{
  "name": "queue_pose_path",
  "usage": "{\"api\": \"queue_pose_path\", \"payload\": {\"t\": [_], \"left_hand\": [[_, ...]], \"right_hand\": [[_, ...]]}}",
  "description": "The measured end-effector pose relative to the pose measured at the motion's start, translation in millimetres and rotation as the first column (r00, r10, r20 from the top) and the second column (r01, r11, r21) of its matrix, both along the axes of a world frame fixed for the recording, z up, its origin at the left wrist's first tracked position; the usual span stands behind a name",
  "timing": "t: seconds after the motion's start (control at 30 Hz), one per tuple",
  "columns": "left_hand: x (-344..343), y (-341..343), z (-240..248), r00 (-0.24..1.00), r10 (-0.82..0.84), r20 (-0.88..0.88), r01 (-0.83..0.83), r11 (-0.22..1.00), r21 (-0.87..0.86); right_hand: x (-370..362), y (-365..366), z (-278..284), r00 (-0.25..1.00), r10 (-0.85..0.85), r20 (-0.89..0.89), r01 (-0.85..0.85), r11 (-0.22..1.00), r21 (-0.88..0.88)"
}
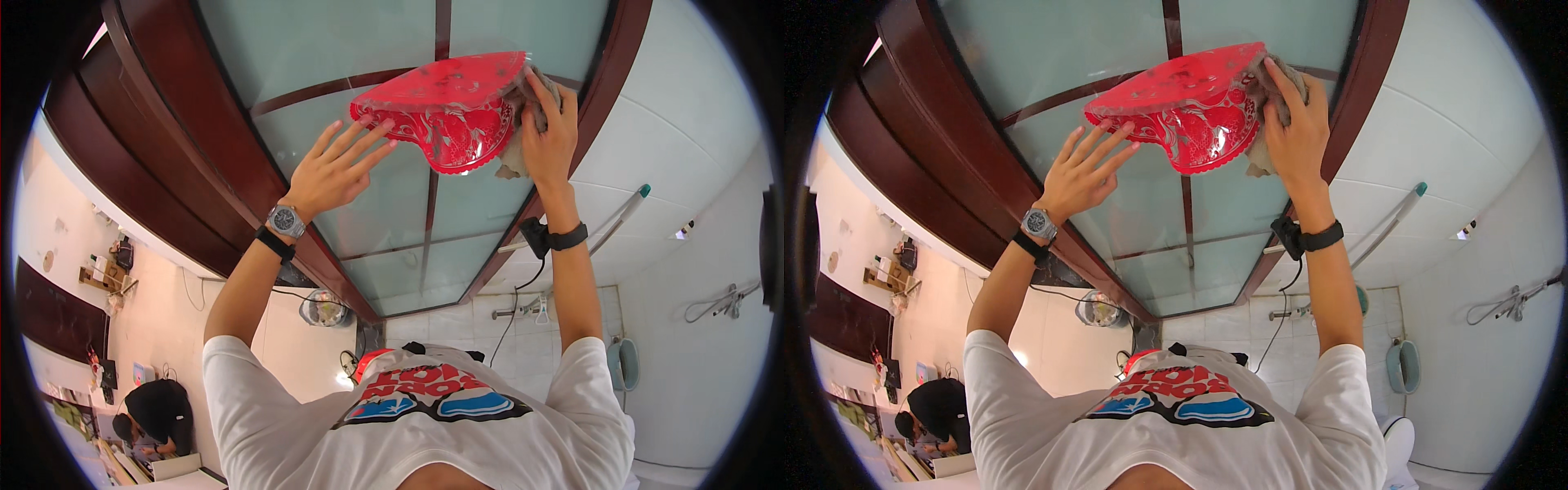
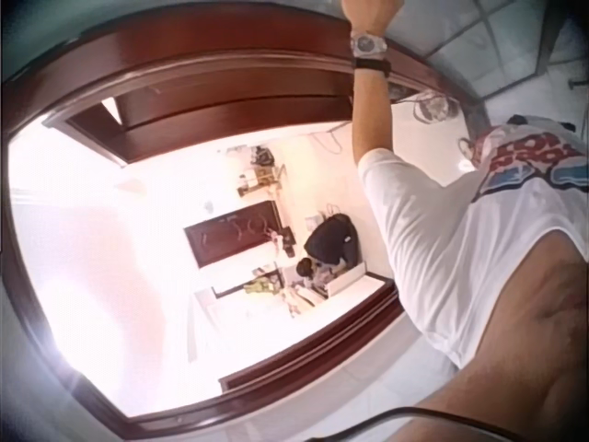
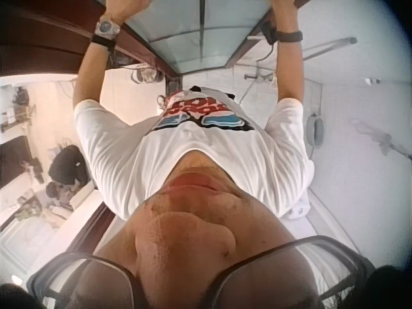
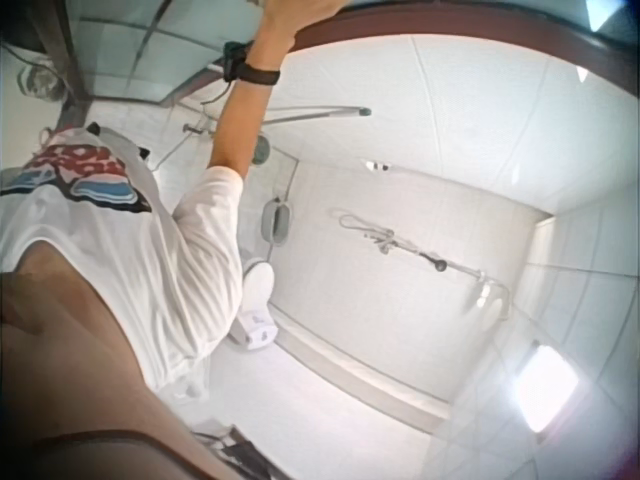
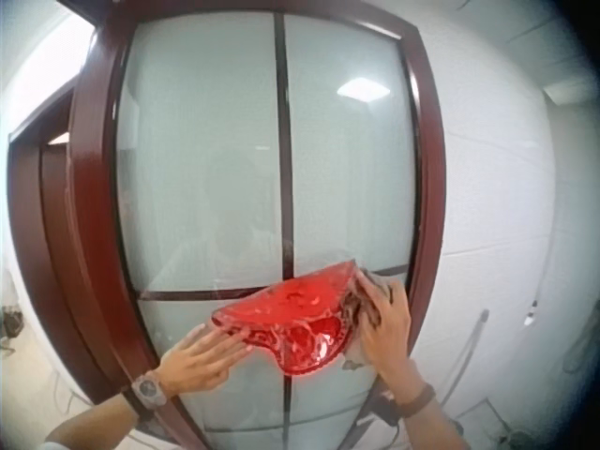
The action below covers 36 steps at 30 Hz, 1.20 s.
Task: The person wipes down a sliding glass door frame, applies a red paper sticker ornament onto the glass pane, wipes a solid wooden room door on both sides, and then wipes the top surface of a refrigerator with a cloth.
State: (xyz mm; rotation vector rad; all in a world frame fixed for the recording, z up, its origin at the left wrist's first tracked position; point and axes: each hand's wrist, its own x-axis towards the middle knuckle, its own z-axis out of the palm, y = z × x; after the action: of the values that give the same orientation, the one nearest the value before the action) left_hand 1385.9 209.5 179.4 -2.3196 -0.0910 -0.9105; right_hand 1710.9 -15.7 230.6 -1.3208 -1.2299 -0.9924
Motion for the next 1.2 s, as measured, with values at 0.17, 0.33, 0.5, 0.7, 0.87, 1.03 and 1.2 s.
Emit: {"api": "queue_pose_path", "payload": {"t": [0.17, 0.33, 0.5, 0.7, 0.87, 1.03, 1.2], "left_hand": [[1.4, -12.4, 8.3, 0.999, -0.051, 0.009, 0.051, 0.998, -0.042], [6.6, -29.2, 15.8, 0.99, -0.123, 0.073, 0.128, 0.989, -0.077], [22.6, -35.5, 27.6, 0.985, -0.155, 0.07, 0.16, 0.985, -0.059], [44.1, -58.9, 67.4, 0.961, -0.129, 0.244, 0.145, 0.988, -0.046], [47.6, -64.6, 91.1, 0.95, -0.198, 0.243, 0.23, 0.967, -0.111], [52.8, -59.9, 110.2, 0.911, -0.276, 0.307, 0.327, 0.936, -0.13], [51.9, -57.6, 117.8, 0.865, -0.322, 0.386, 0.415, 0.891, -0.187]], "right_hand": [[5.6, 0.5, 36.8, 0.997, -0.015, 0.072, 0.014, 1.0, 0.02], [3.8, 4.6, 60.8, 0.989, -0.07, 0.132, 0.065, 0.997, 0.047], [4.7, 7.2, 64.4, 0.979, -0.105, 0.174, 0.092, 0.992, 0.083], [4.8, 5.3, 63.0, 0.981, -0.122, 0.152, 0.114, 0.992, 0.061], [6.1, 3.8, 60.7, 0.969, -0.149, 0.198, 0.144, 0.989, 0.037], [5.4, -1.6, 61.2, 0.974, -0.135, 0.182, 0.137, 0.991, 0.001], [0.9, -20.1, 64.3, 0.993, -0.08, 0.091, 0.088, 0.992, -0.092]]}}
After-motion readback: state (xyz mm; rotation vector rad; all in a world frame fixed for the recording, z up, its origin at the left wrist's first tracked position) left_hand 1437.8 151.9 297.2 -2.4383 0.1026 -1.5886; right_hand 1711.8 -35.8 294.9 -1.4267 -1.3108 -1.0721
